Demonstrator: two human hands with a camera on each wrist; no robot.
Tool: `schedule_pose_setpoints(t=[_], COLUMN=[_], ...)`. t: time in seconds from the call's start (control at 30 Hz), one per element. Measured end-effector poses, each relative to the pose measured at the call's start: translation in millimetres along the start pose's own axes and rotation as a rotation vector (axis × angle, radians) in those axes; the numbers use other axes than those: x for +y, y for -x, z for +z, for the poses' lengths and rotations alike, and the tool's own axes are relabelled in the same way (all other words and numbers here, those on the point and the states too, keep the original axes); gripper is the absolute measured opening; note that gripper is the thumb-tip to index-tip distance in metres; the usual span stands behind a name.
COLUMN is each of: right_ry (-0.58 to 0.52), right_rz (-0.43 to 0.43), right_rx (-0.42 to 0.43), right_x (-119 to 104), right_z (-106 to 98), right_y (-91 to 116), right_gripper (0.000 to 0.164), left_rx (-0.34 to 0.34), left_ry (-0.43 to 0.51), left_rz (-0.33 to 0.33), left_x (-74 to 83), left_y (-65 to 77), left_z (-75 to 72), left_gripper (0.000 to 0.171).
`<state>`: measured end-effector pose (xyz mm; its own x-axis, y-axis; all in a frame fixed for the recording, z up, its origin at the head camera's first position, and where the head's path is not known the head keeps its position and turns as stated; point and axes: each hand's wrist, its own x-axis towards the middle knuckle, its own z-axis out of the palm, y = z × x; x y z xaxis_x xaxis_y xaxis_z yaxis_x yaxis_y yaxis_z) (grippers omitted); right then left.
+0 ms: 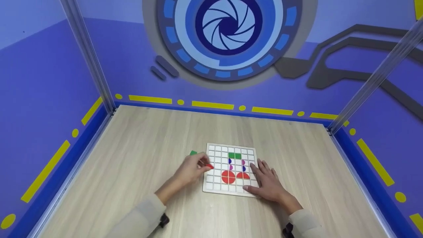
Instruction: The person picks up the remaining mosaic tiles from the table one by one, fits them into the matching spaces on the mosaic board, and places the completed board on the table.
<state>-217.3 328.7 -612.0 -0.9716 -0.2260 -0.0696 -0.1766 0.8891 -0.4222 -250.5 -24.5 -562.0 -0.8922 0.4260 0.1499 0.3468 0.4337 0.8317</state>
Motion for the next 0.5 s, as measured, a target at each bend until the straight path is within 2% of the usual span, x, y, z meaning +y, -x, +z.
schedule_pose_setpoints(t=[0.1,0.23,0.5], right_ry=[-0.004,-0.009,0.011], right_rz=[0.013,0.024,-0.002], right_rx=[-0.005,-0.035,0.015], right_x=[-1,-1,-2], right_z=[2,5,-1], right_y=[1,4,0], right_gripper=[0.105,0.104,0.102], left_rx=[-0.039,-0.081,-0.041], left_ry=[-0.023,-0.065,-0.082], left_rz=[0.016,0.025,0.045], left_x=[10.9,17.8,32.9], left_y=[-10.2,-19.8,-45.7], left_z=[20.1,48.2,89.9], left_gripper=[0.011,0.006,0.007])
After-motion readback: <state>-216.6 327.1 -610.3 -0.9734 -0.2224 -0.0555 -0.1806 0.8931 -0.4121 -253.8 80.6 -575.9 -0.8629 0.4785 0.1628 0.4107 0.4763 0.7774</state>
